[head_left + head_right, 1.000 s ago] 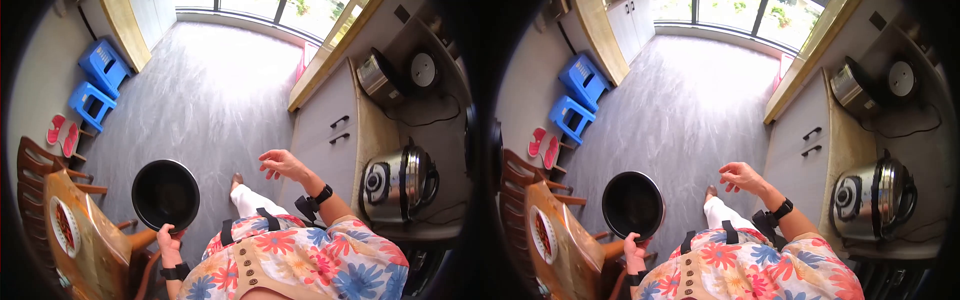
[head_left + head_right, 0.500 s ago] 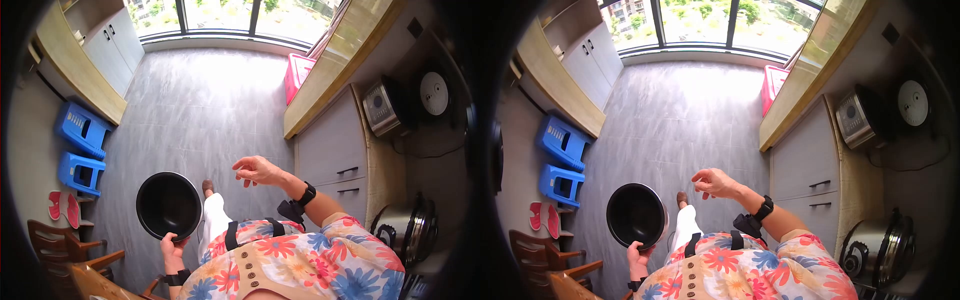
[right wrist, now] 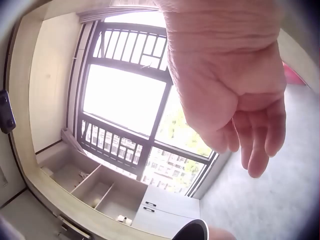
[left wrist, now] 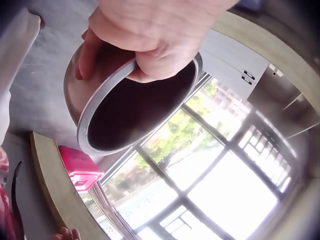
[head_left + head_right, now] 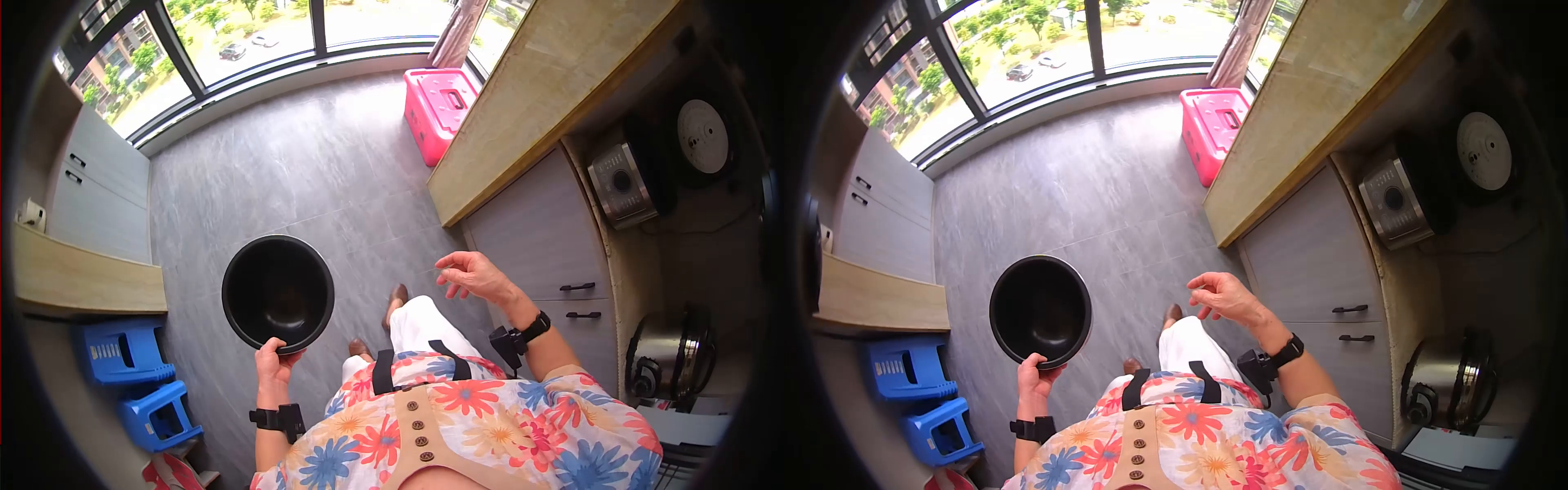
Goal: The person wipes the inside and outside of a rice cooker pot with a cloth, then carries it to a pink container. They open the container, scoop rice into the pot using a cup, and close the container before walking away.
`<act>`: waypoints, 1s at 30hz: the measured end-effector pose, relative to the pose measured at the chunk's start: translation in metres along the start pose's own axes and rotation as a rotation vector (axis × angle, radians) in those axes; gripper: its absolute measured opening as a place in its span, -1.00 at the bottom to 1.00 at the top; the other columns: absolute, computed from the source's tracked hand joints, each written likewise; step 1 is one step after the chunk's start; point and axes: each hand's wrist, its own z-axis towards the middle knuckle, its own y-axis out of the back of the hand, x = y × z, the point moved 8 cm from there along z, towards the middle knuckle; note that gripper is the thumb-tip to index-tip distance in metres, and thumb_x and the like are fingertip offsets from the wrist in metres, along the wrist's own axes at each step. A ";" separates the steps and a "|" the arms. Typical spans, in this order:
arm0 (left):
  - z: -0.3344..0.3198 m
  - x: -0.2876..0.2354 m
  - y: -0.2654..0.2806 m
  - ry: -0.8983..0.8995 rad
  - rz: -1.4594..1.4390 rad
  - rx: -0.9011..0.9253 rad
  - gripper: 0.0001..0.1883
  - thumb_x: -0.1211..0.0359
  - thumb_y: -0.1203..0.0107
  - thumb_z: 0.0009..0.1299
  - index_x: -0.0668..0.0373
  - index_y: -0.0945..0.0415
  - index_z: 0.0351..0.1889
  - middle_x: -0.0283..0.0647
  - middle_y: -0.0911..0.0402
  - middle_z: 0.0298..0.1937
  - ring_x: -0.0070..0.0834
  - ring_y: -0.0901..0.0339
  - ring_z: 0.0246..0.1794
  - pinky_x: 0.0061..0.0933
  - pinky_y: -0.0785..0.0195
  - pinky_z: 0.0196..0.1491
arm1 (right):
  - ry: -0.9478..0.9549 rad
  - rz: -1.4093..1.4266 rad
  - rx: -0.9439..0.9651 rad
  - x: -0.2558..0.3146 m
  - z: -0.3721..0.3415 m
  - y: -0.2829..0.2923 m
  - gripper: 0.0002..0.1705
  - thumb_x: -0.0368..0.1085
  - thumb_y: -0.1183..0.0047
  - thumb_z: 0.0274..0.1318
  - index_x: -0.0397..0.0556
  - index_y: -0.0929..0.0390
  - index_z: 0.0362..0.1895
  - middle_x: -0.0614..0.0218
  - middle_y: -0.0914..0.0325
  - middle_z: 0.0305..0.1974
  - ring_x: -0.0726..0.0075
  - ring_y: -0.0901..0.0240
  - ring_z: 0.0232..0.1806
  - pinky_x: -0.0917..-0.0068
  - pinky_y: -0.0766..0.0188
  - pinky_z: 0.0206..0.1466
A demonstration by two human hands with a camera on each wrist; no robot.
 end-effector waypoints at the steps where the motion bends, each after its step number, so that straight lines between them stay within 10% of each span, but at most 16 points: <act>1: 0.018 -0.011 -0.018 0.008 0.021 0.017 -0.86 0.54 0.10 0.05 0.42 -0.46 -0.49 0.00 -0.58 -0.46 -0.18 -0.59 -0.52 -0.22 -0.58 -0.46 | -0.026 -0.004 -0.045 0.003 0.013 0.012 -0.68 -0.26 0.06 0.17 -0.17 -0.40 -0.05 0.34 -0.55 -0.34 0.53 -0.51 -0.49 0.63 -0.33 -0.55; 17: 0.180 -0.130 -0.265 0.114 0.178 0.128 -0.77 0.52 0.11 0.07 0.50 -0.42 -0.36 0.09 -0.58 -0.41 -0.08 -0.60 -0.47 -0.16 -0.59 -0.43 | 0.098 -0.091 0.006 0.176 0.289 0.130 -0.66 -0.26 0.08 0.09 -0.19 -0.45 -0.08 0.30 -0.56 -0.38 0.50 -0.53 -0.52 0.59 -0.38 -0.56; 30: 0.347 -0.250 -0.518 0.206 0.678 0.348 -0.77 0.51 0.11 0.12 0.54 -0.43 -0.36 0.07 -0.57 -0.45 -0.13 -0.60 -0.54 -0.29 -0.57 -0.49 | -0.118 0.297 -0.373 0.183 0.390 0.251 -0.66 -0.30 0.08 0.11 -0.20 -0.39 -0.05 0.29 -0.54 -0.34 0.51 -0.50 -0.52 0.61 -0.34 -0.57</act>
